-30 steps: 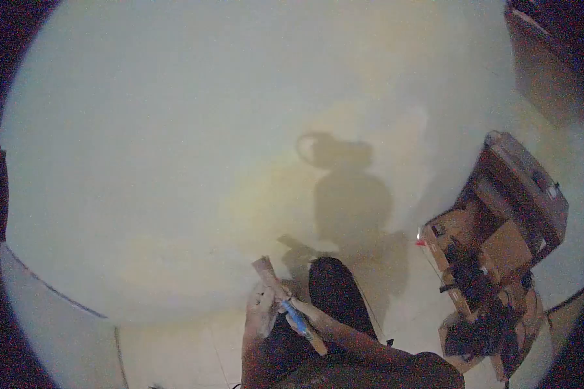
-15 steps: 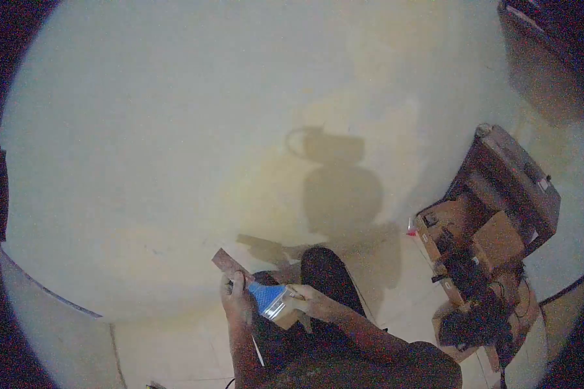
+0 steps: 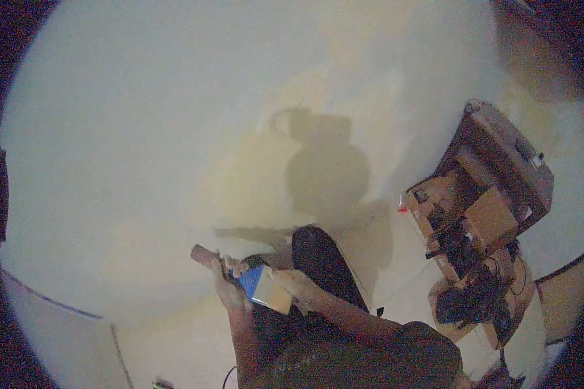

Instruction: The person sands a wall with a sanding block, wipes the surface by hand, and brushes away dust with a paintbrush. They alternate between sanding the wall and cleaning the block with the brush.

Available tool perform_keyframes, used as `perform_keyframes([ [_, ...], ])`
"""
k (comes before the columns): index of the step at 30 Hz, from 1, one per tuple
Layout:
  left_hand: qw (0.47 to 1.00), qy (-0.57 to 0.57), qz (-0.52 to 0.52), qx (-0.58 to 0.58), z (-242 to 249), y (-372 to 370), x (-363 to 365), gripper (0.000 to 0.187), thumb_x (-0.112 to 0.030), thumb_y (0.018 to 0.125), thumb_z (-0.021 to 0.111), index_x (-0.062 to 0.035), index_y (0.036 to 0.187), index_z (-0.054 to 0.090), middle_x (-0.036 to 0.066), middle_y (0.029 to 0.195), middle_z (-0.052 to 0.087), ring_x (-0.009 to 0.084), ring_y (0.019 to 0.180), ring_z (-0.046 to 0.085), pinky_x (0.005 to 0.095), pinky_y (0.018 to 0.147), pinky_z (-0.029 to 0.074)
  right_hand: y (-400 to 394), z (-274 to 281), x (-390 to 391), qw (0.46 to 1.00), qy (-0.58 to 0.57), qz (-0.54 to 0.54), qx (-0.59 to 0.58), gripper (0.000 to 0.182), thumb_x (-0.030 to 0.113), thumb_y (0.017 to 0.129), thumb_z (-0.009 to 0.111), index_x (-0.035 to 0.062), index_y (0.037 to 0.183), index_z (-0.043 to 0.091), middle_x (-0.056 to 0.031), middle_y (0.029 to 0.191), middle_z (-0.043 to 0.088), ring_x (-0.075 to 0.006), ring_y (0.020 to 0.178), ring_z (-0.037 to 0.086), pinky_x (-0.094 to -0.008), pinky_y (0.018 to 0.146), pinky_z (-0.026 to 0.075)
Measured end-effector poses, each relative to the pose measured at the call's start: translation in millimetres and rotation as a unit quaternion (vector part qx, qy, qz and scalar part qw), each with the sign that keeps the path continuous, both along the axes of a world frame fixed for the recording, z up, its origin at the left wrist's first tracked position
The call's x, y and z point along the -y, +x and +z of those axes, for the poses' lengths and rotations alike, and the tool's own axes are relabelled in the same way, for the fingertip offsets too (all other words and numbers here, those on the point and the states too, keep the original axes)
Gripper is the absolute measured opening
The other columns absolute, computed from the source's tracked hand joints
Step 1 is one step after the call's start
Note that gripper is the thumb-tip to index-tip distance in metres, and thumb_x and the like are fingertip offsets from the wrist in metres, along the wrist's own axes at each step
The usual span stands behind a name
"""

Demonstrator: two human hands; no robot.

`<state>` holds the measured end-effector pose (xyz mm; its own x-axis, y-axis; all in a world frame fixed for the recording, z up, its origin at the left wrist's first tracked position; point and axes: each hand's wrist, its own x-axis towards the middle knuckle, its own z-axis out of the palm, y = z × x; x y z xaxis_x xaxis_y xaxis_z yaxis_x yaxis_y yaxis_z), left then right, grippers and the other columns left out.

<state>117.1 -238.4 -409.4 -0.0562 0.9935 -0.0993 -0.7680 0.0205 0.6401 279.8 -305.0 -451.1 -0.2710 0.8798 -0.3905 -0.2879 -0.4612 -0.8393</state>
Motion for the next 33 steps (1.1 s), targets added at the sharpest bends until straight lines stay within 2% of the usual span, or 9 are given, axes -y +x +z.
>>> perform_keyframes([
  [6, 0.989, 0.02, 0.139, 0.036, 2.6, -25.2, -11.5, 0.029, -0.034, 0.112, 0.048, -0.0128, 0.132, 0.05, -0.002, 0.079, 0.048, 0.009, 0.063, 0.04, 0.0258, 0.057, 0.036, 25.3, -18.7, -1.7, 0.978, 0.108, -0.021, 0.176, 0.035, 0.035, 0.106, 0.06, 0.0012, 0.104, 0.068, -0.0031, 0.072, 0.064, -0.0101, 0.056, 0.06, -0.028, 0.049, 0.049],
  [9, 0.984, 0.101, 0.137, 0.045, 9.1, -41.1, -17.5, 0.031, -0.034, 0.112, 0.049, -0.0125, 0.134, 0.049, -0.003, 0.078, 0.045, 0.007, 0.06, 0.037, 0.0249, 0.051, 0.032, 48.9, -6.7, -7.3, 0.975, 0.1, -0.097, 0.173, 0.029, 0.023, 0.106, 0.059, -0.0009, 0.124, 0.061, -0.0093, 0.087, 0.071, -0.0156, 0.076, 0.069, -0.0311, 0.073, 0.057],
  [12, 0.984, 0.063, 0.166, 0.019, 17.6, -44.2, -18.7, 0.03, -0.034, 0.112, 0.049, -0.012, 0.133, 0.048, -0.003, 0.078, 0.044, 0.0065, 0.061, 0.036, 0.0243, 0.051, 0.03, 42.0, -21.8, -18.4, 0.945, 0.212, -0.188, 0.166, 0.05, 0.019, 0.102, 0.066, -0.0014, 0.144, 0.048, -0.0197, 0.127, 0.066, -0.0238, 0.115, 0.067, -0.0379, 0.1, 0.053],
  [16, 0.983, 0.141, 0.031, -0.113, 13.7, -27.4, -12.3, 0.034, -0.034, 0.111, 0.05, -0.0088, 0.134, 0.047, 0.0, 0.08, 0.046, 0.0097, 0.065, 0.043, 0.0261, 0.055, 0.035, 22.7, 47.2, -16.1, 0.891, 0.322, -0.037, 0.317, 0.083, 0.021, 0.089, 0.081, -0.0031, 0.154, 0.034, -0.0251, 0.16, 0.036, -0.0318, 0.151, 0.035, -0.0446, 0.123, 0.031],
  [19, 0.962, 0.168, -0.056, -0.207, 25.4, 5.0, 5.5, 0.032, -0.03, 0.111, 0.05, -0.0062, 0.132, 0.045, 0.002, 0.082, 0.05, 0.0109, 0.067, 0.046, 0.0273, 0.058, 0.039, -1.6, 52.3, -14.8, 0.877, 0.402, 0.023, 0.262, 0.098, 0.029, 0.081, 0.088, -0.0006, 0.156, 0.032, -0.0234, 0.15, 0.046, -0.0361, 0.142, 0.045, -0.046, 0.119, 0.034],
  [23, 0.967, 0.145, -0.09, -0.19, 25.2, 10.7, 7.1, 0.031, -0.026, 0.111, 0.049, -0.0036, 0.132, 0.043, 0.004, 0.084, 0.052, 0.0118, 0.07, 0.049, 0.0278, 0.062, 0.042, -7.0, 52.7, -12.0, 0.909, 0.352, 0.054, 0.216, 0.091, 0.032, 0.078, 0.091, 0.0044, 0.149, 0.04, -0.0221, 0.133, 0.052, -0.0375, 0.129, 0.051, -0.0482, 0.11, 0.041],
  [28, 0.963, 0.151, -0.033, -0.221, 28.5, -2.8, -2.5, 0.039, -0.038, 0.107, 0.056, -0.004, 0.125, 0.048, 0.006, 0.085, 0.055, 0.0177, 0.079, 0.056, 0.0341, 0.077, 0.047, 0.6, 24.6, -6.4, 0.865, 0.392, 0.053, 0.31, 0.054, 0.033, 0.083, 0.084, 0.0003, 0.118, 0.058, -0.0159, 0.112, 0.05, -0.0332, 0.11, 0.052, -0.0414, 0.101, 0.043],
  [31, 0.976, 0.153, 0.004, -0.153, 40.3, -12.4, -14.2, 0.034, -0.039, 0.107, 0.055, -0.009, 0.124, 0.05, 0.002, 0.089, 0.057, 0.015, 0.084, 0.056, 0.0344, 0.082, 0.046, 2.0, 29.7, -1.0, 0.891, 0.247, 0.108, 0.366, 0.042, 0.031, 0.089, 0.079, 0.0001, 0.113, 0.062, -0.0169, 0.111, 0.05, -0.0326, 0.112, 0.051, -0.0421, 0.102, 0.041],
  [33, 0.976, 0.16, 0.034, -0.146, 52.7, -20.7, -15.3, 0.033, -0.04, 0.107, 0.055, -0.0107, 0.123, 0.052, 0.001, 0.09, 0.057, 0.0148, 0.086, 0.056, 0.0344, 0.082, 0.045, 1.5, 4.4, 11.4, 0.862, 0.308, 0.018, 0.403, 0.038, 0.032, 0.092, 0.076, 0.0002, 0.11, 0.064, -0.017, 0.113, 0.052, -0.0324, 0.111, 0.052, -0.0418, 0.102, 0.041],
])
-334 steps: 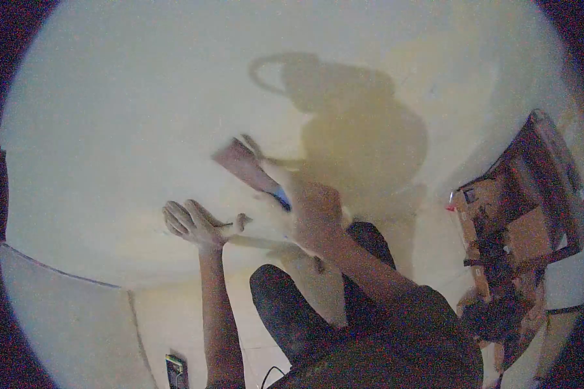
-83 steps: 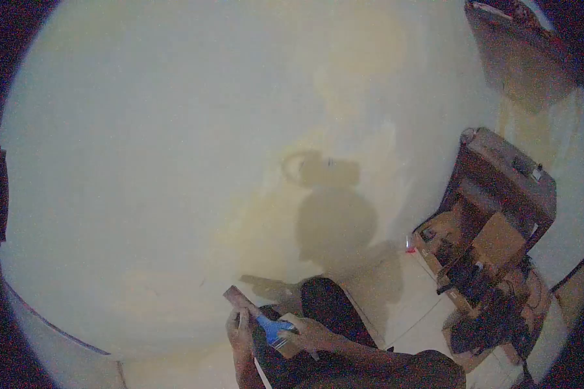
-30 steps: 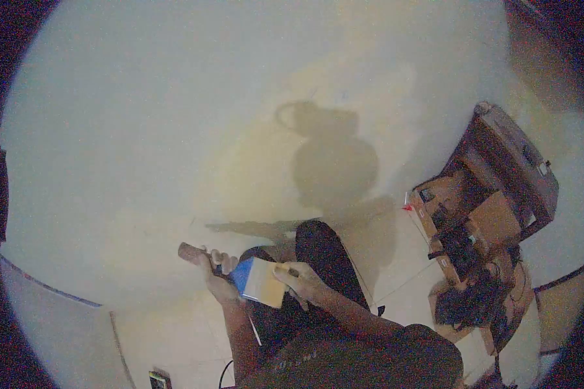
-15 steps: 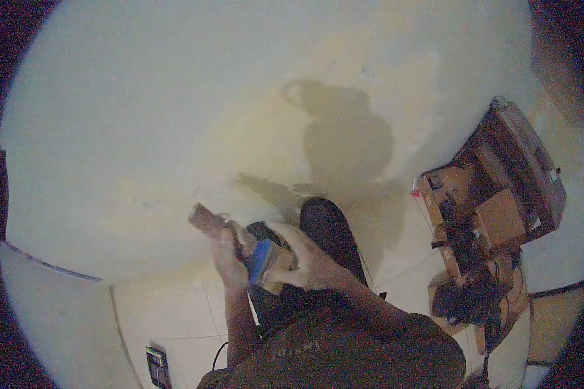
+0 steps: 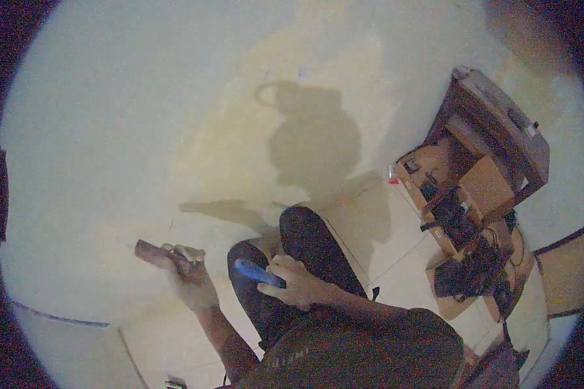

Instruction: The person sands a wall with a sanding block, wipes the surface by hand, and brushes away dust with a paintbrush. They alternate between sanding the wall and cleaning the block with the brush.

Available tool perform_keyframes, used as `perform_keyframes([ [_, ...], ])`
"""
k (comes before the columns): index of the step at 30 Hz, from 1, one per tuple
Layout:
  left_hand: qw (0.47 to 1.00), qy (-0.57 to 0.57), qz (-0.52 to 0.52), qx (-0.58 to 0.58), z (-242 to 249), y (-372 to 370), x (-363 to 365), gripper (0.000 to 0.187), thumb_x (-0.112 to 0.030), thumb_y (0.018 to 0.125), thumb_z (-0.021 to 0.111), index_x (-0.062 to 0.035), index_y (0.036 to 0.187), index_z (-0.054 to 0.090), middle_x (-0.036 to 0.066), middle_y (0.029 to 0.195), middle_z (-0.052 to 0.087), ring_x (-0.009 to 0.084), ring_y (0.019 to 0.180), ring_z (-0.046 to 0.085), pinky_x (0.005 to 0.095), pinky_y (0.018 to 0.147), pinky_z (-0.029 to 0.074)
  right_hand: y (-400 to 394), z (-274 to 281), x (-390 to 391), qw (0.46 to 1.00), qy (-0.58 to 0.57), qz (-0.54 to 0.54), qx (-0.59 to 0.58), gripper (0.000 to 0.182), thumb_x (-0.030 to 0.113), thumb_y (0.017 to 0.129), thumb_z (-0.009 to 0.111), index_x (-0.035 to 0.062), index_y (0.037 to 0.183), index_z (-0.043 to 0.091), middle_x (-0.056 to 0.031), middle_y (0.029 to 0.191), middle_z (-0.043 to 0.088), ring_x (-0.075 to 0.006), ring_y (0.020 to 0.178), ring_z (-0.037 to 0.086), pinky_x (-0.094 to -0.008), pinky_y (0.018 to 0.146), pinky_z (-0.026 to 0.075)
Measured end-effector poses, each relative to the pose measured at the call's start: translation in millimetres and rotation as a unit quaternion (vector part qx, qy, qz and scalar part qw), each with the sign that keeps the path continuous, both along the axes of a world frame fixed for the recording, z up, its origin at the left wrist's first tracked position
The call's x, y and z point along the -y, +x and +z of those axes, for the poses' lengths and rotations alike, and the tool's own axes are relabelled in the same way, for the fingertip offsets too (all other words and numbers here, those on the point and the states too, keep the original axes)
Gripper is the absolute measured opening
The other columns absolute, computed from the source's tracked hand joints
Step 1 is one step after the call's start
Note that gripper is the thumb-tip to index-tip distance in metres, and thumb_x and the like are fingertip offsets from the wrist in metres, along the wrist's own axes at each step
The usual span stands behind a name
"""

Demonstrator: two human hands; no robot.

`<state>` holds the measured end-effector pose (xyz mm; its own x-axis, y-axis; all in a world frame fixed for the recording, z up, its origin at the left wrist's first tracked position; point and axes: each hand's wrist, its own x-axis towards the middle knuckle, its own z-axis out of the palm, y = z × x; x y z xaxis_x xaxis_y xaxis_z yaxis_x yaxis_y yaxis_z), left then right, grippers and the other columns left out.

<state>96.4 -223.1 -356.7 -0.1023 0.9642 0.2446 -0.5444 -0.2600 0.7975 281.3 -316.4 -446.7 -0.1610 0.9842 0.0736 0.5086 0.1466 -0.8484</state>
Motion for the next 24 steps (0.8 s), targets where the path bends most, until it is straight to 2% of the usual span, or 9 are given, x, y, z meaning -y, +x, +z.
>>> perform_keyframes([
  [2, 1.0, 0.014, 0.02, 0.006, 1.8, -8.4, -1.2, 0.032, -0.04, 0.107, 0.055, -0.0118, 0.123, 0.053, 0.001, 0.091, 0.057, 0.0147, 0.086, 0.055, 0.0343, 0.082, 0.045, 1.4, -18.3, 9.9, 0.998, 0.029, -0.056, 0.004, 0.037, 0.034, 0.095, 0.073, 0.0009, 0.11, 0.065, -0.0164, 0.11, 0.055, -0.0321, 0.108, 0.055, -0.0416, 0.1, 0.043],
  [6, 0.998, 0.001, 0.064, -0.007, 4.3, -5.1, 0.8, 0.036, -0.043, 0.105, 0.057, -0.0092, 0.118, 0.053, 0.003, 0.086, 0.054, 0.0168, 0.082, 0.051, 0.0367, 0.082, 0.043, 19.4, -25.7, 12.4, 0.98, -0.118, -0.156, -0.041, 0.037, 0.037, 0.097, 0.07, 0.0031, 0.112, 0.069, -0.0148, 0.094, 0.066, -0.0318, 0.093, 0.065, -0.0416, 0.09, 0.051],
  [8, 0.997, -0.015, 0.071, -0.025, -0.6, -3.9, 6.7, 0.035, -0.042, 0.104, 0.058, -0.0089, 0.117, 0.054, 0.003, 0.086, 0.054, 0.0167, 0.082, 0.052, 0.0356, 0.081, 0.043, 33.0, -24.7, 14.2, 0.974, -0.114, -0.187, -0.057, 0.036, 0.037, 0.097, 0.07, 0.0037, 0.111, 0.071, -0.0148, 0.088, 0.07, -0.0313, 0.087, 0.069, -0.0417, 0.085, 0.054],
  [10, 0.997, -0.027, 0.068, -0.033, -7.0, -5.7, 12.2, 0.035, -0.041, 0.104, 0.058, -0.0085, 0.116, 0.054, 0.003, 0.085, 0.054, 0.0164, 0.082, 0.052, 0.0349, 0.08, 0.043, 49.9, -15.1, 12.8, 0.979, -0.002, -0.196, -0.047, 0.034, 0.036, 0.097, 0.07, 0.004, 0.109, 0.074, -0.015, 0.084, 0.073, -0.0304, 0.084, 0.072, -0.0419, 0.082, 0.056],
  [15, 0.998, -0.035, 0.042, -0.035, -10.8, -1.3, 24.2, 0.028, -0.034, 0.106, 0.057, -0.0088, 0.118, 0.056, 0.002, 0.087, 0.056, 0.0144, 0.083, 0.055, 0.0345, 0.079, 0.044, 83.4, 17.8, -8.3, 0.959, -0.079, -0.25, -0.105, 0.03, 0.031, 0.095, 0.073, 0.0051, 0.11, 0.077, -0.0121, 0.106, 0.078, -0.023, 0.1, 0.074, -0.0392, 0.09, 0.055],
  [18, 0.996, -0.039, 0.031, -0.079, -18.2, 1.7, 24.9, 0.03, -0.035, 0.105, 0.056, -0.006, 0.114, 0.055, 0.004, 0.086, 0.056, 0.014, 0.082, 0.052, 0.0319, 0.077, 0.042, 102.5, 34.8, -26.5, 0.963, 0.068, -0.244, -0.09, 0.033, 0.033, 0.096, 0.072, 0.0057, 0.115, 0.075, -0.01, 0.107, 0.077, -0.0266, 0.094, 0.074, -0.0397, 0.091, 0.056],
  [21, 0.993, -0.046, 0.023, -0.11, -11.4, 8.0, 31.0, 0.028, -0.031, 0.106, 0.055, -0.0053, 0.116, 0.054, 0.004, 0.087, 0.058, 0.0134, 0.082, 0.052, 0.0309, 0.076, 0.041, 125.3, 62.5, -47.9, 0.963, 0.014, -0.188, -0.19, 0.034, 0.027, 0.097, 0.072, 0.0016, 0.12, 0.072, -0.0055, 0.11, 0.077, -0.0172, 0.093, 0.072, -0.0357, 0.088, 0.056],
  [23, 0.989, -0.067, 0.036, -0.124, 3.4, 17.7, 34.2, 0.027, -0.03, 0.106, 0.055, -0.0047, 0.117, 0.054, 0.004, 0.087, 0.058, 0.0132, 0.082, 0.053, 0.0306, 0.075, 0.041, 161.2, -9.0, -81.1, 0.94, 0.204, -0.247, -0.12, 0.033, 0.026, 0.097, 0.073, 0.0024, 0.12, 0.072, -0.0054, 0.106, 0.076, -0.0175, 0.089, 0.071, -0.0348, 0.083, 0.056],
  [24, 0.988, -0.065, 0.034, -0.132, 5.5, 15.6, 35.7, 0.028, -0.03, 0.106, 0.057, -0.006, 0.118, 0.054, 0.004, 0.086, 0.058, 0.0134, 0.082, 0.054, 0.0309, 0.077, 0.042, 164.0, -11.8, -85.9, 0.918, 0.211, -0.311, -0.126, 0.032, 0.025, 0.097, 0.073, 0.0029, 0.119, 0.072, -0.0049, 0.105, 0.076, -0.0178, 0.089, 0.071, -0.0351, 0.081, 0.056],
])
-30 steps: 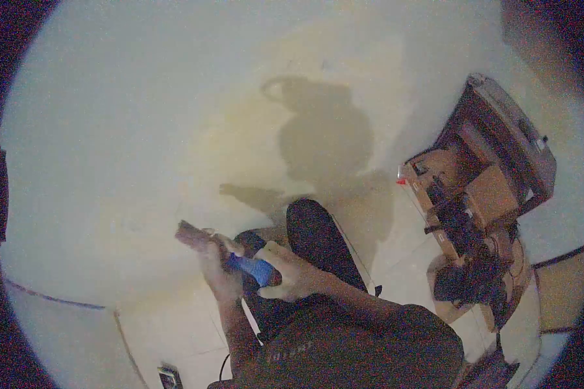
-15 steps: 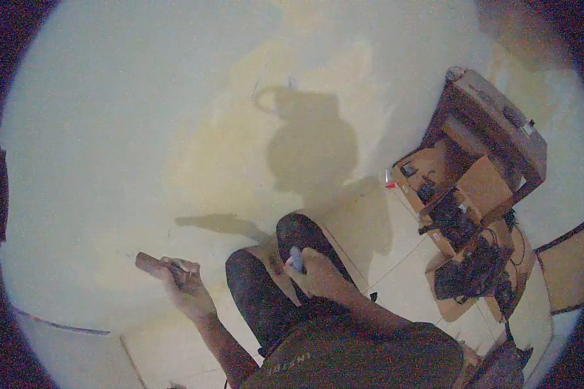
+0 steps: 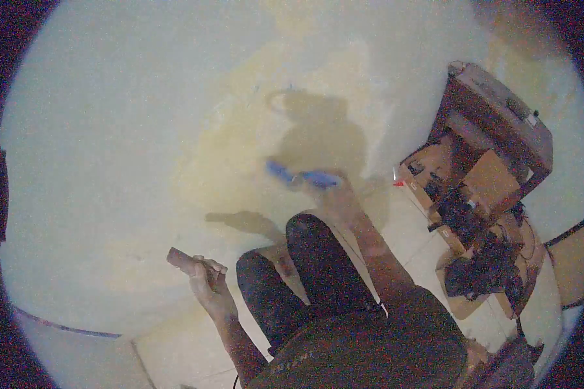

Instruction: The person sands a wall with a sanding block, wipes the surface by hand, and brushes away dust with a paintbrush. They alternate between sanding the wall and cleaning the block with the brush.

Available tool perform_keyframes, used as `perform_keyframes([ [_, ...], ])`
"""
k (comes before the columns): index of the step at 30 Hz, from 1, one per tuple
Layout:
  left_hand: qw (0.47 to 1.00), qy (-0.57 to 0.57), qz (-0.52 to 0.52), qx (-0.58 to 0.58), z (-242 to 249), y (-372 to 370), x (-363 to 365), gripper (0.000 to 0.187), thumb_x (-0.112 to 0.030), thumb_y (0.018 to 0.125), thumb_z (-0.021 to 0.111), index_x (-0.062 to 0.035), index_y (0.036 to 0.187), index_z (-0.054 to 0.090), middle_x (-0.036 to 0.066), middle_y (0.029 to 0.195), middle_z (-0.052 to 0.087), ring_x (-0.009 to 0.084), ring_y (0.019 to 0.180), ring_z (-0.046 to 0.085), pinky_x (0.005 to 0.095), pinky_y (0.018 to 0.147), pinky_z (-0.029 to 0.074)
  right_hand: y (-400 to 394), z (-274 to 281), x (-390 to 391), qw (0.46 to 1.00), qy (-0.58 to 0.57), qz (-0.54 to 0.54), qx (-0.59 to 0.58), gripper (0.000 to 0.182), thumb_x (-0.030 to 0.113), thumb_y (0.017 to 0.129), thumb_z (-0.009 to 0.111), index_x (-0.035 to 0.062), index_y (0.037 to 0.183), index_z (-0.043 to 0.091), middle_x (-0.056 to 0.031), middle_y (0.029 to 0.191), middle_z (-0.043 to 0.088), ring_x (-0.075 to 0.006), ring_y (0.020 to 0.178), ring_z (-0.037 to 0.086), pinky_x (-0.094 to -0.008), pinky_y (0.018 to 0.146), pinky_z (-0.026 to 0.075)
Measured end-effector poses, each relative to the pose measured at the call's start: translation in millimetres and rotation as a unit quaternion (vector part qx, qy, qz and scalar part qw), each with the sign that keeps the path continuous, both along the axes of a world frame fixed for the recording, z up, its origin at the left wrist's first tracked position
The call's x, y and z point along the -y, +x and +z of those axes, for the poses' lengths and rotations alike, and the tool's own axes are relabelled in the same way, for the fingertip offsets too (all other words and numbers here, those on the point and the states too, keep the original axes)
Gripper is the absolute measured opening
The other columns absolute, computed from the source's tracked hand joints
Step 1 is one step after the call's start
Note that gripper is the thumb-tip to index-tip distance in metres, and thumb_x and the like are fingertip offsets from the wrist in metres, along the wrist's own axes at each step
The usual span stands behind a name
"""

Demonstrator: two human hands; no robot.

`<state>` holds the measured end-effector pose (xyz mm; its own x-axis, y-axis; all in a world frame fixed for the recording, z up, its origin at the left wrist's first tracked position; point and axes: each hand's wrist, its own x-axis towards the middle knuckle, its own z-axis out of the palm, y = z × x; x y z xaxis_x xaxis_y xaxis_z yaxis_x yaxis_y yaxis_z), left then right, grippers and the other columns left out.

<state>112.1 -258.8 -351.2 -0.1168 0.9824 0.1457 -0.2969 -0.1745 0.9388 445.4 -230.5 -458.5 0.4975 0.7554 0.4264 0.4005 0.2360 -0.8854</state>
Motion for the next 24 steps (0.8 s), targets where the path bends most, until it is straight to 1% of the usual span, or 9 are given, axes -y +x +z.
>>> perform_keyframes([
  [2, 1.0, 0.006, -0.002, -0.013, 1.3, -10.5, 9.9, 0.028, -0.031, 0.105, 0.061, -0.0086, 0.121, 0.055, 0.002, 0.086, 0.057, 0.0136, 0.083, 0.056, 0.0314, 0.079, 0.045, -6.0, 37.3, 8.0, 0.981, -0.062, -0.139, -0.117, 0.029, 0.025, 0.097, 0.072, 0.0042, 0.118, 0.073, -0.0036, 0.102, 0.075, -0.0186, 0.088, 0.07, -0.0365, 0.078, 0.055],
  [5, 0.998, -0.008, 0.054, 0.044, 0.3, -15.8, 27.2, 0.03, -0.032, 0.104, 0.062, -0.0083, 0.123, 0.055, 0.003, 0.087, 0.057, 0.014, 0.084, 0.055, 0.0316, 0.079, 0.044, -31.0, 88.5, 27.2, 0.964, -0.018, -0.184, -0.193, 0.023, 0.021, 0.097, 0.07, 0.0059, 0.115, 0.073, -0.0027, 0.097, 0.073, -0.0215, 0.089, 0.068, -0.0407, 0.075, 0.054],
  [9, 0.998, 0.011, 0.047, 0.027, -2.4, -18.6, 22.8, 0.03, -0.031, 0.105, 0.061, -0.0083, 0.124, 0.055, 0.003, 0.088, 0.057, 0.0144, 0.085, 0.055, 0.0321, 0.08, 0.043, -56.2, 49.3, 4.7, 0.948, 0.237, -0.013, 0.214, 0.022, 0.007, 0.091, 0.067, 0.0058, 0.113, 0.072, -0.0147, 0.118, 0.072, -0.0326, 0.1, 0.069, -0.0448, 0.084, 0.054],
  [12, 0.996, 0.05, 0.052, 0.044, 10.5, -9.4, 22.6, 0.029, -0.029, 0.105, 0.061, -0.008, 0.124, 0.054, 0.003, 0.089, 0.058, 0.0148, 0.086, 0.055, 0.0325, 0.081, 0.043, -94.5, 41.8, 23.2, 0.931, 0.169, 0.257, 0.199, 0.035, 0.009, 0.089, 0.072, 0.0116, 0.124, 0.072, -0.0175, 0.144, 0.062, -0.0379, 0.128, 0.063, -0.0468, 0.106, 0.051],
  [15, 0.997, 0.057, 0.05, 0.032, 17.9, -6.5, 27.3, 0.029, -0.028, 0.106, 0.058, -0.0058, 0.124, 0.053, 0.005, 0.089, 0.058, 0.0154, 0.087, 0.054, 0.0328, 0.081, 0.043, -95.7, 46.1, 13.6, 0.906, 0.014, 0.38, 0.187, 0.034, 0.008, 0.089, 0.072, 0.0106, 0.123, 0.072, -0.0164, 0.142, 0.063, -0.0365, 0.127, 0.063, -0.0462, 0.106, 0.051],
  [18, 0.997, 0.048, 0.055, 0.027, 13.5, -9.9, 22.8, 0.03, -0.026, 0.107, 0.055, -0.0018, 0.125, 0.051, 0.007, 0.089, 0.057, 0.0158, 0.087, 0.053, 0.0328, 0.081, 0.043, -54.9, 85.4, -11.1, 0.945, 0.191, 0.206, 0.169, 0.026, 0.012, 0.097, 0.065, 0.0026, 0.12, 0.07, -0.0156, 0.132, 0.068, -0.0315, 0.12, 0.067, -0.043, 0.1, 0.054],
  [20, 0.997, 0.03, 0.067, 0.035, 3.7, -15.1, 17.4, 0.03, -0.026, 0.106, 0.056, -0.0021, 0.124, 0.051, 0.007, 0.09, 0.058, 0.0158, 0.088, 0.053, 0.0325, 0.081, 0.044, -11.2, 93.2, -20.5, 0.912, 0.241, 0.294, -0.155, 0.024, 0.011, 0.096, 0.065, 0.0034, 0.118, 0.07, -0.012, 0.121, 0.072, -0.0279, 0.107, 0.071, -0.0398, 0.091, 0.057],
  [22, 0.996, 0.028, 0.071, 0.039, -5.1, -19.9, 16.7, 0.032, -0.027, 0.106, 0.057, -0.002, 0.125, 0.051, 0.007, 0.091, 0.057, 0.0156, 0.089, 0.053, 0.0322, 0.08, 0.044, -1.9, 109.9, -20.7, 0.867, 0.302, 0.262, -0.297, 0.023, 0.006, 0.094, 0.065, 0.0061, 0.116, 0.07, -0.0113, 0.114, 0.075, -0.0271, 0.095, 0.073, -0.0374, 0.08, 0.059],
  [24, 0.996, 0.038, 0.079, 0.031, -9.3, -24.3, 11.3, 0.032, -0.027, 0.106, 0.058, -0.0021, 0.124, 0.052, 0.007, 0.092, 0.057, 0.0154, 0.089, 0.052, 0.0322, 0.08, 0.044, -11.8, 132.1, -22.7, 0.946, 0.312, 0.07, -0.057, 0.025, 0.005, 0.092, 0.066, 0.0069, 0.116, 0.071, -0.0105, 0.115, 0.074, -0.0254, 0.093, 0.071, -0.0353, 0.078, 0.058],
])
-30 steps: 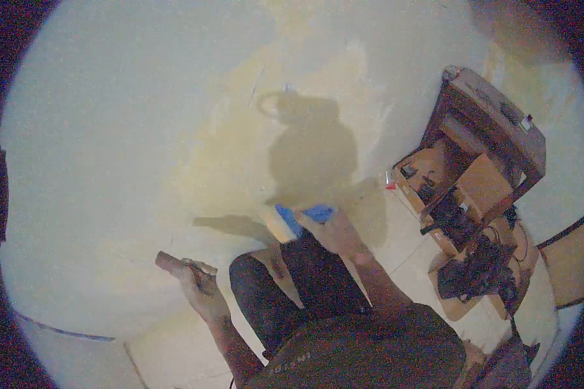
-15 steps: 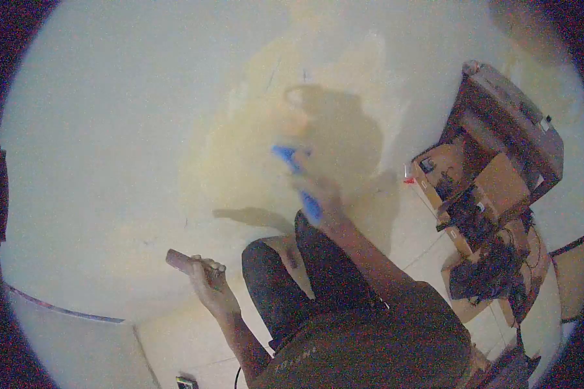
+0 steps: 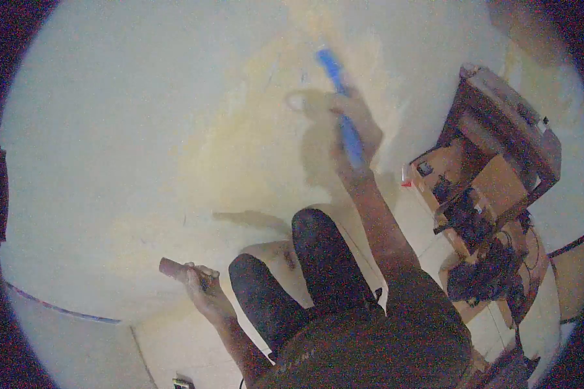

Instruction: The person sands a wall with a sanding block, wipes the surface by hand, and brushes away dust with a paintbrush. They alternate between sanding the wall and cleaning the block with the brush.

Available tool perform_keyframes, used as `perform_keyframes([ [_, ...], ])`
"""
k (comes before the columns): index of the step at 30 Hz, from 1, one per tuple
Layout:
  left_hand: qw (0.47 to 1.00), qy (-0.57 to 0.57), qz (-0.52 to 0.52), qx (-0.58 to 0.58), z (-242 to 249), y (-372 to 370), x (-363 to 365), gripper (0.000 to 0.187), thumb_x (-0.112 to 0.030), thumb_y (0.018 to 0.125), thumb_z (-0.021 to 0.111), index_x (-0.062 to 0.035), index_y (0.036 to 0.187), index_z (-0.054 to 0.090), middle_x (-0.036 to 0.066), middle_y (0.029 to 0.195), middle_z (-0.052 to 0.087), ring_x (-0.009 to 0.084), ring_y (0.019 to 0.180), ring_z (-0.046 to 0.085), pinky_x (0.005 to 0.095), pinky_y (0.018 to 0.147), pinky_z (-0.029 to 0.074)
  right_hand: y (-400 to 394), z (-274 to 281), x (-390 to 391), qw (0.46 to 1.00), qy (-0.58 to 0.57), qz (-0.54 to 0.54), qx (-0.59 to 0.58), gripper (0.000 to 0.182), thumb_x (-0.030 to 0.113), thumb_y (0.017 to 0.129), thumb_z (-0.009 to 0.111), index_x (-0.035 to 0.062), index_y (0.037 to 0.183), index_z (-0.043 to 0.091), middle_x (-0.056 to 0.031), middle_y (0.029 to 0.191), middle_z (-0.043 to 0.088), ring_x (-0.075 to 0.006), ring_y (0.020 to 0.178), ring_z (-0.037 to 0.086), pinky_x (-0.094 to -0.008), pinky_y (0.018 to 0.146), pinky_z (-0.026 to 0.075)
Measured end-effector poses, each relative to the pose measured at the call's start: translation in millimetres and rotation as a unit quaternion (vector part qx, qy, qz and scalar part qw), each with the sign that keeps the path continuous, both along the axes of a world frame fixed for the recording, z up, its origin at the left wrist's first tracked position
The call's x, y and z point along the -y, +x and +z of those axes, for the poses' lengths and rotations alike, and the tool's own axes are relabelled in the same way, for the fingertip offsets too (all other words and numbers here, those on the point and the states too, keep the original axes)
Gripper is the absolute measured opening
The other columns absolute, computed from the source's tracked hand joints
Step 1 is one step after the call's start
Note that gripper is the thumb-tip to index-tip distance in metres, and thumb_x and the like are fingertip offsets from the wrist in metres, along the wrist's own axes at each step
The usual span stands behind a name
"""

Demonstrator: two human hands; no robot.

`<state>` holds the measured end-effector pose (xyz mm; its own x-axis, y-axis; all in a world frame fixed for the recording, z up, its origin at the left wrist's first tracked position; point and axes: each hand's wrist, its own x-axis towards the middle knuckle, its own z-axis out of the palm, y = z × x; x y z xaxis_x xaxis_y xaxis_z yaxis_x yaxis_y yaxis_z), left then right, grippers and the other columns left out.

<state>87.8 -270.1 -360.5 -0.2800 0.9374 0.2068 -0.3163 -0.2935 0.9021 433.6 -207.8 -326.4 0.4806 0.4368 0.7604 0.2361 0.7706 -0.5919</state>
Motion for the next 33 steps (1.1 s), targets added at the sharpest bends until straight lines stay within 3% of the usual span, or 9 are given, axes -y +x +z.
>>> perform_keyframes([
  [2, 0.999, 0.01, 0.02, -0.024, -1.8, -9.7, -5.0, 0.031, -0.027, 0.106, 0.059, -0.0023, 0.124, 0.052, 0.006, 0.093, 0.056, 0.0152, 0.09, 0.052, 0.0325, 0.081, 0.045, 7.0, -31.8, -18.3, 0.975, -0.074, -0.152, 0.146, 0.027, 0.006, 0.092, 0.066, 0.0079, 0.118, 0.071, -0.0099, 0.118, 0.073, -0.0235, 0.093, 0.07, -0.0341, 0.079, 0.057],
  [6, 0.977, 0.16, 0.098, -0.105, 49.9, -20.5, -50.9, 0.026, -0.027, 0.107, 0.057, -0.0045, 0.119, 0.054, 0.006, 0.1, 0.056, 0.0166, 0.094, 0.052, 0.0348, 0.088, 0.044, -45.0, -43.4, 22.9, 0.913, -0.091, -0.054, 0.393, 0.022, 0.011, 0.095, 0.063, 0.0128, 0.116, 0.072, -0.0141, 0.133, 0.068, -0.0352, 0.109, 0.067, -0.0413, 0.093, 0.055],
  [10, 0.919, 0.299, 0.17, -0.192, 128.0, -21.3, -100.5, 0.03, -0.03, 0.107, 0.058, -0.0025, 0.119, 0.057, 0.009, 0.11, 0.06, 0.0207, 0.105, 0.057, 0.04, 0.095, 0.046, -58.7, -60.4, 27.6, 0.855, -0.271, 0.188, 0.4, 0.024, 0.01, 0.094, 0.067, 0.0131, 0.118, 0.07, -0.0156, 0.138, 0.066, -0.0346, 0.127, 0.061, -0.0441, 0.106, 0.049],
  [14, 0.886, 0.368, 0.206, -0.193, 181.5, -2.7, -132.6, 0.03, -0.024, 0.105, 0.059, -0.0002, 0.123, 0.056, 0.015, 0.121, 0.067, 0.0216, 0.11, 0.061, 0.0371, 0.094, 0.047, -7.6, -8.0, 6.5, 0.909, -0.294, 0.106, 0.276, 0.025, 0.014, 0.093, 0.068, 0.0128, 0.118, 0.073, -0.0164, 0.13, 0.068, -0.0371, 0.115, 0.068, -0.044, 0.099, 0.055],
  [17, 0.81, 0.496, 0.201, -0.24, 190.2, -10.5, -181.3, 0.04, -0.012, 0.098, 0.064, 0.0005, 0.133, 0.049, 0.016, 0.125, 0.068, 0.0208, 0.113, 0.061, 0.0359, 0.092, 0.048, 29.6, 60.5, -14.8, 0.935, 0.084, -0.13, 0.319, 0.027, 0.013, 0.093, 0.068, 0.0126, 0.12, 0.073, -0.0115, 0.112, 0.075, -0.0269, 0.099, 0.074, -0.0378, 0.083, 0.059],
  [20, 0.864, 0.497, 0.031, -0.066, 172.4, 18.3, -213.4, 0.044, -0.008, 0.096, 0.063, -0.0004, 0.136, 0.047, 0.017, 0.131, 0.064, 0.0213, 0.113, 0.061, 0.0398, 0.097, 0.053, 51.3, 96.9, -23.0, 0.924, 0.099, -0.169, 0.328, 0.028, 0.014, 0.093, 0.067, 0.0135, 0.121, 0.071, -0.0135, 0.133, 0.068, -0.0299, 0.112, 0.07, -0.0395, 0.087, 0.059],
  [22, 0.814, 0.484, 0.188, -0.259, 151.8, 13.7, -239.2, 0.043, -0.006, 0.095, 0.062, -0.001, 0.136, 0.048, 0.016, 0.133, 0.061, 0.0233, 0.115, 0.061, 0.0427, 0.1, 0.054, 47.3, 93.5, -33.9, 0.908, 0.105, -0.146, 0.378, 0.03, 0.014, 0.092, 0.067, 0.0135, 0.122, 0.07, -0.0143, 0.145, 0.061, -0.0331, 0.121, 0.066, -0.0415, 0.092, 0.059],
  [28, 0.762, 0.493, 0.28, -0.314, 141.0, 22.4, -249.4, 0.02, -0.013, 0.091, 0.062, 0.0006, 0.099, 0.051, 0.026, 0.136, 0.057, 0.0426, 0.131, 0.054, 0.0493, 0.111, 0.04, -26.4, -73.1, 9.0, 0.822, -0.147, 0.001, 0.551, 0.036, 0.016, 0.093, 0.062, 0.0158, 0.129, 0.068, -0.0123, 0.153, 0.055, -0.0331, 0.138, 0.056, -0.0465, 0.107, 0.053],
  [33, 0.738, 0.479, 0.311, -0.36, 146.7, 22.0, -246.2, 0.027, -0.014, 0.093, 0.063, 0.0034, 0.112, 0.055, 0.027, 0.148, 0.053, 0.0431, 0.137, 0.051, 0.0545, 0.113, 0.04, -28.3, -77.8, -2.9, 0.792, -0.229, 0.082, 0.559, 0.039, 0.018, 0.094, 0.066, 0.0157, 0.132, 0.068, -0.013, 0.145, 0.061, -0.0316, 0.134, 0.058, -0.0431, 0.105, 0.053],
])
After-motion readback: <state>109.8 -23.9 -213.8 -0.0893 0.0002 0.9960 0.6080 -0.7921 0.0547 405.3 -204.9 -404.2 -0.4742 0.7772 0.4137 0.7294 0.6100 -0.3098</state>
